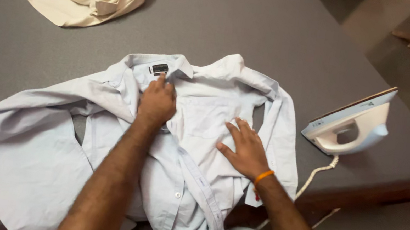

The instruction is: The person irons a light blue long-sleeved shirt laid out on a bed. They use a steam iron to smooth the front, sleeves, and collar, frequently adjusting the fabric with their hands to ensure even coverage.

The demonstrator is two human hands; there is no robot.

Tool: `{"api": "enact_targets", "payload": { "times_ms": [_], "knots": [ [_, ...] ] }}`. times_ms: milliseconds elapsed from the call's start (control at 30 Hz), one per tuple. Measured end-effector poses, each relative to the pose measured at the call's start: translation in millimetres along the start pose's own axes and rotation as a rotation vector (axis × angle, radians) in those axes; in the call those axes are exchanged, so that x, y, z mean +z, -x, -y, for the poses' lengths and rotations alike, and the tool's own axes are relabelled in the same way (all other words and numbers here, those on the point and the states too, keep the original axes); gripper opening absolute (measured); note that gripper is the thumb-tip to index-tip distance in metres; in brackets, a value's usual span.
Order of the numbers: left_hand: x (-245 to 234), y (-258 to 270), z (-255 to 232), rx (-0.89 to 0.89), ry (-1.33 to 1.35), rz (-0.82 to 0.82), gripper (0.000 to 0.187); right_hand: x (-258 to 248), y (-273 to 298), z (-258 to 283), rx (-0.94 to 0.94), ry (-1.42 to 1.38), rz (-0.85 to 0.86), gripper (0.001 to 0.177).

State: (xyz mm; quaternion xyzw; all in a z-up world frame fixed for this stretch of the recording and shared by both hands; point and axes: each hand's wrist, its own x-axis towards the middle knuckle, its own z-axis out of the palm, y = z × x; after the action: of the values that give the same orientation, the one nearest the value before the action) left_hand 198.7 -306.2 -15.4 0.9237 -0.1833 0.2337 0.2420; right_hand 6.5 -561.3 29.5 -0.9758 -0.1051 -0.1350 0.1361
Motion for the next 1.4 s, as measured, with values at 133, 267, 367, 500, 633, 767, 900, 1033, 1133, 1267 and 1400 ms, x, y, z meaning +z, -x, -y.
{"api": "enact_targets", "payload": {
  "times_ms": [133,267,367,500,633,767,900,1033,1133,1267,1400],
  "knots": [
    [-32,14,-18,0.041,-0.019,0.158,0.039,5,4,-1,-0.008,0.046,-0.024,0.072],
    [-69,26,-2,0.082,-0.081,0.036,0.039,8,2,0,0.020,0.073,-0.006,0.073],
    [-106,45,36,-0.013,-0.069,-0.083,0.048,6,1,1,0.031,0.080,0.007,0.073],
    [-142,78,59,-0.107,-0.158,0.120,0.071,3,-7,10,0.064,0.022,0.028,0.078],
    [-156,86,60,-0.194,-0.268,0.383,0.074,10,-27,36,0.050,0.155,0.157,0.092],
    [-162,82,67,-0.246,-0.292,0.414,0.074,22,-46,60,0.006,0.153,0.179,0.096],
    [-168,85,94,-0.296,-0.335,0.442,0.076,37,-58,77,-0.053,0.092,0.170,0.097],
    [-194,99,135,-0.368,-0.387,0.442,0.079,54,-70,105,-0.108,0.092,0.152,0.098],
    [-213,113,160,-0.362,-0.400,0.389,0.082,63,-83,126,-0.144,0.052,0.178,0.098],
    [-210,119,173,-0.332,-0.422,0.326,0.081,66,-91,132,-0.130,0.028,0.182,0.096],
    [-205,129,175,-0.231,-0.394,0.183,0.080,62,-91,119,-0.128,0.049,0.159,0.093]
  ]
}}
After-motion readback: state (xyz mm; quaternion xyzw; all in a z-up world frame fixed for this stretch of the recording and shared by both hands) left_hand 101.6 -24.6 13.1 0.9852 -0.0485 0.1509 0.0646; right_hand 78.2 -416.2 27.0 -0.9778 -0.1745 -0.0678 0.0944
